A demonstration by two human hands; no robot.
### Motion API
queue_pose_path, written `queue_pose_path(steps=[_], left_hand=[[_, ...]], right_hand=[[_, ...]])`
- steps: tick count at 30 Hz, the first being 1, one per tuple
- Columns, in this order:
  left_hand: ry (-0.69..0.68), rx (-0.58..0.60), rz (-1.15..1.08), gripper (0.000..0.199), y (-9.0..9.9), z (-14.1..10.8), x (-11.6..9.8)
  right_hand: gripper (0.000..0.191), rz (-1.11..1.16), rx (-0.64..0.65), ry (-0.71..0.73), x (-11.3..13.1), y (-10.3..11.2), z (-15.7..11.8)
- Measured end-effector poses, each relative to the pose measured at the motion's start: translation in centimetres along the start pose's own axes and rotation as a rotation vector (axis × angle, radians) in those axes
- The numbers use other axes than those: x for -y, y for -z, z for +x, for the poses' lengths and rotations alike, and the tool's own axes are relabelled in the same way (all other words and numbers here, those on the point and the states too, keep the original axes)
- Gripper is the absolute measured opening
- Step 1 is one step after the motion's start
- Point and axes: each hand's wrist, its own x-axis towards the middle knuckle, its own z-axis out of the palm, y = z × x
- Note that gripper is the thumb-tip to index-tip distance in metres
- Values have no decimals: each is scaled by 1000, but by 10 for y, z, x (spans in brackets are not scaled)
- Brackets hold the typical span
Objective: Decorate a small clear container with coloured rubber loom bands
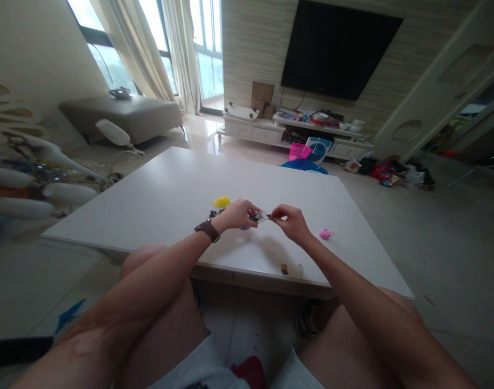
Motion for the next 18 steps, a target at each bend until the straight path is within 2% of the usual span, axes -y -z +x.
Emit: queue_pose_path(steps=[2, 7, 18], left_hand=[[-29, 33, 2, 36, -2, 0, -2], [-32, 54, -52, 32, -4, 1, -7], [39, 35, -227, 37, -3, 1, -10]], right_hand=[[6, -49, 29, 42, 1, -3, -1], [13, -138, 115, 159, 4, -4, 2], [12, -147, 76, 145, 14, -1, 4]])
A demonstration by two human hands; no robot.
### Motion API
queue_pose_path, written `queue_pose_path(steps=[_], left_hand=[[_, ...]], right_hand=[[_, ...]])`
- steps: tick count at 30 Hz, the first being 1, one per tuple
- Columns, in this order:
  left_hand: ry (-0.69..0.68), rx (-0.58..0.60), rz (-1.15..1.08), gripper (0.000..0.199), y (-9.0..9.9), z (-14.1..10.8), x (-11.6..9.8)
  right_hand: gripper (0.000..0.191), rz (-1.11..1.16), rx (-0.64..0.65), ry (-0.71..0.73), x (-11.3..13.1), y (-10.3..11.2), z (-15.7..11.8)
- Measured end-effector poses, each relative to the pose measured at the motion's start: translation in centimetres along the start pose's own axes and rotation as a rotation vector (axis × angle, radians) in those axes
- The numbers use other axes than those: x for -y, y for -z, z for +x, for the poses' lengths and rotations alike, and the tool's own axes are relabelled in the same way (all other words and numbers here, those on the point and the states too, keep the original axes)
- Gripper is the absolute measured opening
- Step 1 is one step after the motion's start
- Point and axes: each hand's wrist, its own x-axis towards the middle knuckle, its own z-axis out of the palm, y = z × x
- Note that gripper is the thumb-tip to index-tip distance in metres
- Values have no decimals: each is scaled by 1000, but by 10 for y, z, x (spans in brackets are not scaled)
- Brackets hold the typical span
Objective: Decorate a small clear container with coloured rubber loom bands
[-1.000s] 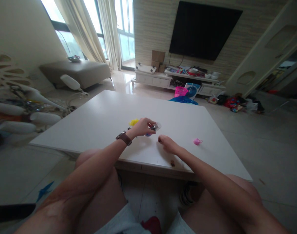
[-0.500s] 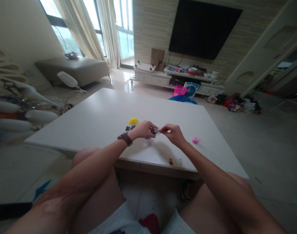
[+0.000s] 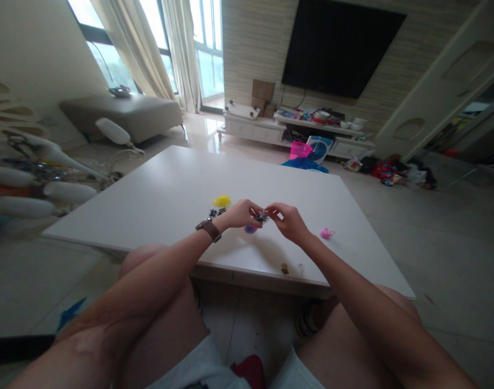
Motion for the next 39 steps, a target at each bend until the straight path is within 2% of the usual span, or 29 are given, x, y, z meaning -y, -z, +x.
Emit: queue_pose_path(steps=[4, 10, 15, 20, 24, 27, 31, 35, 39], left_hand=[[7, -4, -90, 34, 0, 0, -1], [7, -16, -113, 33, 0, 0, -2], [27, -30, -134, 40, 1, -1, -5], [14, -18, -158, 30, 3, -2, -8], [9, -40, -172, 32, 4, -1, -4], [5, -56, -180, 33, 4, -1, -1], [-10, -42, -184, 35, 6, -1, -2], [-3, -38, -189, 38, 8, -3, -5], [-30, -28, -193, 40, 10, -5, -7]], right_hand=[[14, 21, 3, -17, 5, 2, -1], [15, -92, 36, 50, 9, 6, -2], [15, -90, 20, 56, 13, 9, -1], [18, -105, 51, 89, 14, 8, -2], [17, -145, 10, 126, 15, 8, -2], [17, -130, -34, 111, 16, 8, -1], [18, -137, 44, 84, 18, 7, -1], [11, -151, -22, 52, 18, 7, 0], [10, -158, 38, 57, 19, 8, 1]])
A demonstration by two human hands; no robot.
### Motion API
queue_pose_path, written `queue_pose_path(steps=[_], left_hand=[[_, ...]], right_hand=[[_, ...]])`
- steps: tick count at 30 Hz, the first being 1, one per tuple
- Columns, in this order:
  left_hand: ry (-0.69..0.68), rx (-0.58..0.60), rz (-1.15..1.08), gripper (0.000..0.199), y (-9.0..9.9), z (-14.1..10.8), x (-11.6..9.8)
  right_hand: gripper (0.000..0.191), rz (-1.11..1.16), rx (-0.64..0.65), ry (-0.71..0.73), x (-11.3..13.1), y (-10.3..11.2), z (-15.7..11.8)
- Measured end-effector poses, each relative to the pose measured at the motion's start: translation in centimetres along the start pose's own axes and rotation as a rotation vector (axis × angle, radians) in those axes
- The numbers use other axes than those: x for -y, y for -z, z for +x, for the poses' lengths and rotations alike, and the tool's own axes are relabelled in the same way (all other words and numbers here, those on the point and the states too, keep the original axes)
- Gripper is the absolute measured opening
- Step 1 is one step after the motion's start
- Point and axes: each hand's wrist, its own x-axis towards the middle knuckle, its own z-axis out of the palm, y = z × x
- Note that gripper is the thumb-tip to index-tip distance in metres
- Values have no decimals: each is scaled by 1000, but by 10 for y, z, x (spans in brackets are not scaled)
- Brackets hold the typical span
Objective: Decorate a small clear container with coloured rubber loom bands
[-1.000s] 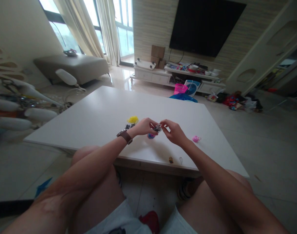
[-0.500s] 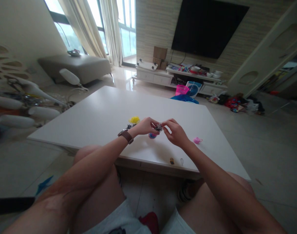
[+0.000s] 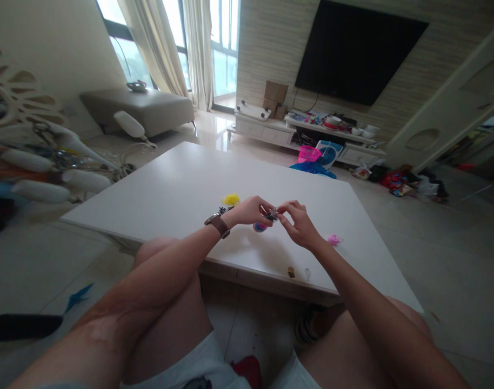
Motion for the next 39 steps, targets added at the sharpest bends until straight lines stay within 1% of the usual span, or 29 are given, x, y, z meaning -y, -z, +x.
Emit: queue_pose_path(steps=[3, 5, 9, 12, 14, 15, 16, 17, 18, 20, 22, 23, 24, 27, 29, 31, 35, 37, 39], left_hand=[[-1, 0, -14, 37, 2, -1, -2], [0, 3, -34, 36, 2, -1, -2], [-2, 29, -65, 38, 0, 0, 0], [-1, -2, -64, 41, 2, 1, 1], [10, -56, -61, 43, 10, 2, 3], [21, -113, -55, 42, 17, 3, 3], [37, -193, -44, 42, 24, 2, 4], [59, -297, -26, 41, 32, 2, 5], [85, -409, -6, 42, 40, 2, 6], [141, -577, 11, 47, 53, 0, 8], [178, -666, 0, 51, 61, -1, 9], [182, -690, -6, 52, 63, -1, 10], [179, -705, -9, 52, 64, 0, 10], [154, -701, -1, 49, 64, 0, 10], [150, -689, 9, 47, 64, 0, 8], [155, -687, 22, 45, 64, -1, 5], [164, -700, 40, 45, 66, -4, -1], [172, -707, 41, 47, 66, -4, -2], [178, -709, 35, 48, 66, -3, -3]], right_hand=[[11, 0, 17, -5, 1, 0, 1], [13, 57, 2, -30, 2, -1, 1], [15, 171, -49, -67, 5, -2, 1], [14, 147, -130, -47, 6, -1, 1], [15, 117, -213, -53, 5, -1, 1], [16, 112, -241, -67, 4, -2, 0], [14, 119, -244, -90, 1, -5, -1], [12, 135, -216, -120, -2, -9, -2], [9, 160, -162, -152, -7, -16, -4], [6, 216, -4, -232, -16, -35, -9], [5, 242, 104, -286, -26, -61, -13], [9, 253, 136, -304, -29, -76, -14], [15, 249, 151, -312, -32, -90, -13], [36, 169, 133, -305, -34, -131, -2], [48, 127, 121, -257, -32, -153, 13], [53, 112, 117, -208, -29, -170, 29], [51, 126, 105, -222, -29, -190, 55], [45, 151, 113, -236, -30, -196, 62], [34, 165, 126, -225, -31, -201, 68]])
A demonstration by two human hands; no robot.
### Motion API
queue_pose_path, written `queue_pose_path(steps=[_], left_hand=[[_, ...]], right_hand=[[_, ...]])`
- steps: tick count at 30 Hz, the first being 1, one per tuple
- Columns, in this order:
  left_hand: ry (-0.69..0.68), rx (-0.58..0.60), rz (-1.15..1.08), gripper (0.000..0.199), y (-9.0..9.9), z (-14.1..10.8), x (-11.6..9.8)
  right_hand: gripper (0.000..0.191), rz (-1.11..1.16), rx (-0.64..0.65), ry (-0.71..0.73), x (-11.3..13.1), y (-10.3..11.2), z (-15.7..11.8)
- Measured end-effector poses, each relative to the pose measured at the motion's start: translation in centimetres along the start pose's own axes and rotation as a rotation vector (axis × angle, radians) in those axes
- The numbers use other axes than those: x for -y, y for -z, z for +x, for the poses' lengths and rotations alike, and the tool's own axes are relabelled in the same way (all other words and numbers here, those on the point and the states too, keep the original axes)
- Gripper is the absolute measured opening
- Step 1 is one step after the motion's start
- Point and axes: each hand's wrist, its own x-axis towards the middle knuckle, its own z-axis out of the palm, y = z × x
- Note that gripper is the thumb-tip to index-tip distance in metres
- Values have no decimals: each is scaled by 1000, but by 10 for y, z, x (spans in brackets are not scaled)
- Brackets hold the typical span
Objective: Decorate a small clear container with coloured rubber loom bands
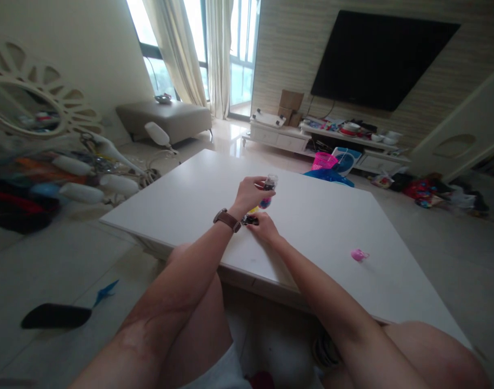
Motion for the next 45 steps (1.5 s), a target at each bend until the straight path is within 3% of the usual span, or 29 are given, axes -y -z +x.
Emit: queue_pose_path(steps=[3, 7, 12, 15, 19, 23, 27, 33, 45], left_hand=[[-8, 7, -8, 47, -2, 1, 1], [-31, 8, 24, 44, -1, 0, 2], [-45, 12, 63, 44, 1, -2, 1], [-36, 25, 101, 46, 1, -2, 3], [-57, 107, 213, 49, -6, -3, 11], [-162, 226, 366, 48, -22, -9, 23], [-239, 311, 459, 45, -44, -19, 29], [-304, 403, 467, 42, -64, -36, 23], [-282, 469, 359, 47, -66, -36, 28]], right_hand=[[19, -33, 3, 26, 1, -7, 6], [16, -63, -12, 44, 4, -10, 9], [17, -56, -73, 43, -2, 10, -1], [16, -70, -94, 31, -12, 39, -14], [15, -92, -129, 42, -24, 94, -37], [14, -77, -175, 34, -26, 149, -60], [14, -32, -212, 72, -17, 179, -75], [14, -63, -161, 178, 2, 181, -79], [22, -163, -1, 167, 14, 184, -73]])
